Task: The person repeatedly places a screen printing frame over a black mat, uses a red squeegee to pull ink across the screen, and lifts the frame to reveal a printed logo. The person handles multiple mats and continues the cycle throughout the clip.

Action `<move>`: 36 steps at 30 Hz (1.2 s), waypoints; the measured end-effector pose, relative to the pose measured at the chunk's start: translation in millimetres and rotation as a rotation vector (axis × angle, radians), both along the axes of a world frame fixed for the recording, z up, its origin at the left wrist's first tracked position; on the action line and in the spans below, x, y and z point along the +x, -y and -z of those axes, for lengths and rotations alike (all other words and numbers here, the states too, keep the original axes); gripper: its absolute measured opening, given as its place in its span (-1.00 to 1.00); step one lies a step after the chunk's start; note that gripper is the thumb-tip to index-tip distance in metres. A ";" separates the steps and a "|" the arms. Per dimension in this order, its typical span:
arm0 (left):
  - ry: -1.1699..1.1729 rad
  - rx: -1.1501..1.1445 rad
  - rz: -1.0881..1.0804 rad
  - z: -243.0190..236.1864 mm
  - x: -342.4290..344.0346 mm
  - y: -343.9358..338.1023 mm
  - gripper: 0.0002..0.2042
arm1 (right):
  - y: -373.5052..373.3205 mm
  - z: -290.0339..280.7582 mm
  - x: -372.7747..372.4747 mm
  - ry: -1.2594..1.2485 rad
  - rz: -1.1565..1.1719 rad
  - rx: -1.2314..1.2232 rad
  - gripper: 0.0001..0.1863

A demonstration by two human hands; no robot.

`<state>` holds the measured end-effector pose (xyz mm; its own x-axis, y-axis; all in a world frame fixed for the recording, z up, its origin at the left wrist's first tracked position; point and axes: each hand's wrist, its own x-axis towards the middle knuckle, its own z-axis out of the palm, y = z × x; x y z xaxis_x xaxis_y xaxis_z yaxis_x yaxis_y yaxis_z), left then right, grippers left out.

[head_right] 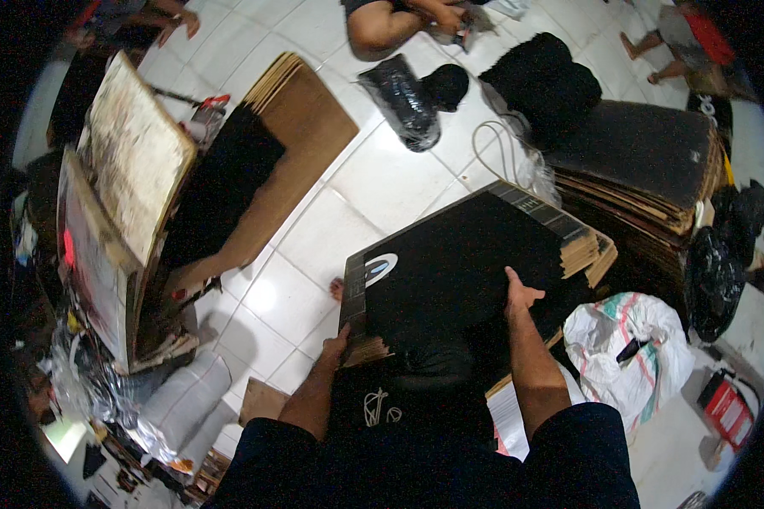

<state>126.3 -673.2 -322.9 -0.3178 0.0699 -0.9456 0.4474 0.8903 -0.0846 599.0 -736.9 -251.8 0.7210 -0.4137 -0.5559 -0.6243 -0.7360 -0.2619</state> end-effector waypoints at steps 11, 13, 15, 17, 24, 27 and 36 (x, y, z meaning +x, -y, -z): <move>0.120 0.220 -0.209 19.9 -22.2 -8.8 -0.29 | -8.3 30.3 -2.3 0.007 -0.018 0.167 0.23; 0.068 0.231 -0.190 14.4 -37.1 -20.7 -0.26 | -11.3 31.2 -16.0 0.017 -0.078 0.193 0.09; -0.006 0.213 -0.160 9.5 -61.7 -33.1 -0.21 | -18.1 38.1 -42.6 0.009 -0.007 0.185 0.00; -0.026 0.251 -0.186 2.8 -97.4 -40.3 -0.22 | -23.5 36.9 -74.1 -0.078 0.047 0.319 -0.06; 0.149 0.292 -0.238 12.9 -246.2 -84.1 -0.33 | -101.7 63.0 -202.8 -0.199 0.061 0.299 0.20; 0.121 0.488 -0.279 11.2 -289.7 -88.8 -0.30 | -157.4 60.7 -250.6 -0.207 -0.055 0.246 0.27; 0.416 0.379 -0.908 17.0 -372.8 -157.6 -0.55 | -375.3 26.0 -336.9 -0.260 -0.466 0.352 0.57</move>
<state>-246.5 -515.7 -339.9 -0.0562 0.2817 -0.9578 -0.4668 0.8407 0.2746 262.1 -361.6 -277.8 0.6047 0.1499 -0.7822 -0.3354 -0.8429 -0.4208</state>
